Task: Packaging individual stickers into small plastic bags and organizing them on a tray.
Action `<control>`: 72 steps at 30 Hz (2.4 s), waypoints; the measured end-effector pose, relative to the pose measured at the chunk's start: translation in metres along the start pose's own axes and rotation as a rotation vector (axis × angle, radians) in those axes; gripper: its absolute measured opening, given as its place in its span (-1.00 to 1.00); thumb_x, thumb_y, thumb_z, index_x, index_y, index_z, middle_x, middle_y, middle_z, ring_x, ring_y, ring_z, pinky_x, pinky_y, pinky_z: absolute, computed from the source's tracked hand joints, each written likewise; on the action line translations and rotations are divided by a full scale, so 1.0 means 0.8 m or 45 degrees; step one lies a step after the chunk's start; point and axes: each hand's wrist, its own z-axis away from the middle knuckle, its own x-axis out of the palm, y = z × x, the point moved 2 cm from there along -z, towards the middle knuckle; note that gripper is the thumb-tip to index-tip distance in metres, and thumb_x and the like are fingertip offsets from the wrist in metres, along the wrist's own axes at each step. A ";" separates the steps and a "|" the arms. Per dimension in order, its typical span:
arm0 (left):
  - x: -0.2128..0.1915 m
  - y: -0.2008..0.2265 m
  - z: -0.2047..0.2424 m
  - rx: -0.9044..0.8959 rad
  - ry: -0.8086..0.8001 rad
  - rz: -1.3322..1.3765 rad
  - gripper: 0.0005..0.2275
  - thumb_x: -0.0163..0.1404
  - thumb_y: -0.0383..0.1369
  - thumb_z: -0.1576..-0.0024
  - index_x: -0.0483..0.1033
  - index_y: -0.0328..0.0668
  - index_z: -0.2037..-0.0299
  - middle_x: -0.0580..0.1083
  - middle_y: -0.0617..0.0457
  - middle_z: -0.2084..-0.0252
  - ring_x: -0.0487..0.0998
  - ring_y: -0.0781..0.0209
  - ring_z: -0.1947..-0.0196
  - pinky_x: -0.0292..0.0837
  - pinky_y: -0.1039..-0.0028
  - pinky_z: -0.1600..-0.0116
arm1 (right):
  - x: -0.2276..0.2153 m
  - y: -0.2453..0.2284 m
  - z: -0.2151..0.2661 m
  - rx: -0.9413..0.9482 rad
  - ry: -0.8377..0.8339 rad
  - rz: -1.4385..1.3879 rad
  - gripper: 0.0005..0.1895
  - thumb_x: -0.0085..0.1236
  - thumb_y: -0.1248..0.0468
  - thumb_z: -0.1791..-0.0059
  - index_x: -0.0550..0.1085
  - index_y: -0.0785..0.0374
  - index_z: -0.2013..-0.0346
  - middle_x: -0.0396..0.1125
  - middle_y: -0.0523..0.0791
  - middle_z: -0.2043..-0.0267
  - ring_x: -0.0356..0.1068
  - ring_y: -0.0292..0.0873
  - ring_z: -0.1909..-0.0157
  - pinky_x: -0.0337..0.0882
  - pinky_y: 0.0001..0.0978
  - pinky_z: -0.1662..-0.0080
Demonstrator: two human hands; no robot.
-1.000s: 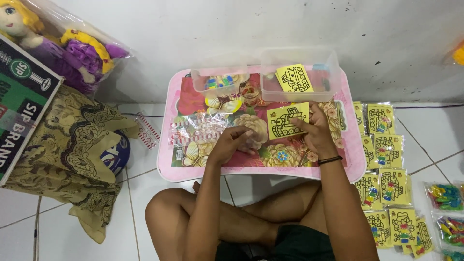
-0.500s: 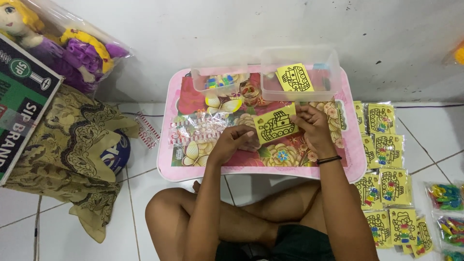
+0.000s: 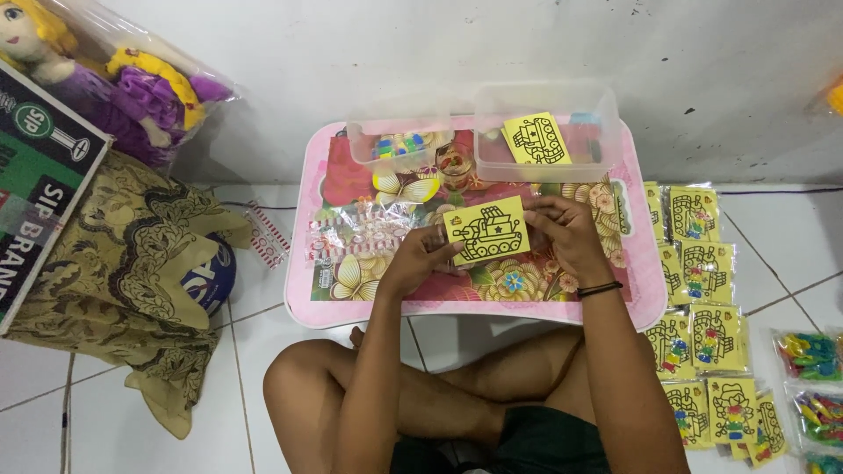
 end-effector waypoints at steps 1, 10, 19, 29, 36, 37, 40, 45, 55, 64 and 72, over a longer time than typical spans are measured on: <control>-0.006 -0.010 -0.003 0.000 0.000 0.000 -0.81 0.13 -0.53 -0.18 0.54 -0.53 0.05 0.57 -0.40 0.17 0.66 -0.17 0.26 0.68 -0.01 0.15 | 0.001 -0.003 0.001 0.000 0.000 0.000 -0.82 0.26 0.48 0.03 0.54 0.51 0.16 0.41 0.00 0.55 0.36 -0.25 0.66 0.38 -0.41 0.56; -0.003 -0.004 0.002 -0.052 0.007 -0.084 -0.73 0.14 -0.50 -0.18 0.52 -0.51 -0.05 0.59 -0.32 0.15 0.66 -0.05 0.24 0.69 0.12 0.16 | -0.013 0.013 0.001 0.036 -0.060 0.032 -0.93 0.23 0.43 0.02 0.56 0.43 0.34 0.33 -0.03 0.67 0.35 -0.23 0.69 0.35 -0.46 0.60; 0.003 0.003 0.005 -0.032 -0.022 -0.213 -0.69 0.16 -0.45 -0.17 0.52 -0.40 -0.11 0.60 -0.22 0.19 0.62 0.11 0.24 0.68 0.28 0.17 | -0.016 0.019 0.002 0.074 -0.110 0.062 -0.91 0.23 0.38 0.00 0.57 0.40 0.32 0.26 -0.12 0.65 0.30 -0.33 0.60 0.31 -0.53 0.54; -0.004 0.001 0.003 0.050 -0.060 -0.296 -0.80 0.13 -0.49 -0.20 0.59 -0.37 -0.01 0.59 -0.19 0.32 0.55 0.21 0.35 0.56 0.39 0.20 | -0.011 0.010 0.002 0.027 -0.104 0.058 -0.88 0.25 0.36 -0.01 0.55 0.41 0.34 0.22 -0.16 0.62 0.27 -0.37 0.60 0.37 -0.56 0.57; 0.018 0.030 0.015 -0.004 0.034 -0.034 -0.80 0.15 -0.52 -0.16 0.54 -0.44 0.03 0.58 -0.24 0.33 0.61 0.13 0.39 0.68 0.20 0.22 | -0.007 0.004 0.005 -0.013 -0.085 0.028 -0.75 0.35 0.46 0.12 0.53 0.49 0.19 0.37 -0.04 0.56 0.30 -0.36 0.63 0.35 -0.55 0.53; 0.012 0.022 0.011 -0.003 0.034 -0.033 -0.80 0.15 -0.52 -0.16 0.54 -0.44 0.03 0.58 -0.24 0.33 0.61 0.13 0.39 0.68 0.20 0.22 | -0.007 0.007 0.005 -0.014 -0.086 0.029 -0.75 0.35 0.46 0.12 0.53 0.49 0.19 0.37 -0.04 0.56 0.30 -0.36 0.63 0.35 -0.55 0.53; 0.001 0.004 0.003 -0.019 0.053 -0.030 -0.80 0.16 -0.54 -0.14 0.54 -0.48 0.07 0.59 -0.30 0.30 0.65 0.02 0.39 0.69 0.14 0.24 | -0.004 0.010 0.006 0.008 -0.091 0.030 -0.79 0.36 0.47 0.14 0.53 0.46 0.26 0.39 -0.04 0.54 0.25 -0.36 0.64 0.34 -0.50 0.55; 0.022 0.030 0.014 0.003 0.065 -0.070 -0.84 0.21 -0.49 -0.10 0.55 -0.41 0.18 0.59 -0.12 0.37 0.60 0.25 0.46 0.61 0.52 0.41 | -0.003 0.010 0.009 0.089 -0.080 0.108 -0.80 0.39 0.45 0.13 0.53 0.41 0.27 0.44 -0.02 0.50 0.27 -0.36 0.61 0.28 -0.56 0.56; 0.019 0.029 0.010 0.042 0.057 -0.178 -0.85 0.24 -0.48 -0.09 0.59 -0.40 0.22 0.60 -0.18 0.37 0.59 0.19 0.49 0.45 0.57 0.52 | 0.011 0.001 0.009 0.066 -0.132 0.194 -0.84 0.41 0.42 0.14 0.58 0.39 0.32 0.39 -0.05 0.55 0.32 -0.31 0.56 0.26 -0.56 0.55; 0.006 0.017 0.007 0.011 0.116 -0.083 -0.84 0.26 -0.53 -0.05 0.60 -0.39 0.21 0.60 -0.12 0.35 0.64 0.16 0.41 0.56 0.47 0.34 | 0.012 -0.010 0.015 0.020 -0.136 0.128 -0.90 0.39 0.41 0.10 0.61 0.38 0.36 0.39 -0.07 0.53 0.22 -0.35 0.48 0.21 -0.53 0.48; 0.004 0.014 0.005 -0.010 0.121 -0.185 -0.82 0.23 -0.52 -0.09 0.56 -0.42 0.15 0.58 -0.14 0.37 0.63 0.14 0.42 0.59 0.39 0.31 | -0.006 0.002 0.007 0.066 -0.070 -0.149 -0.88 0.22 0.39 0.01 0.57 0.46 0.32 0.43 0.02 0.53 0.40 -0.28 0.52 0.40 -0.59 0.48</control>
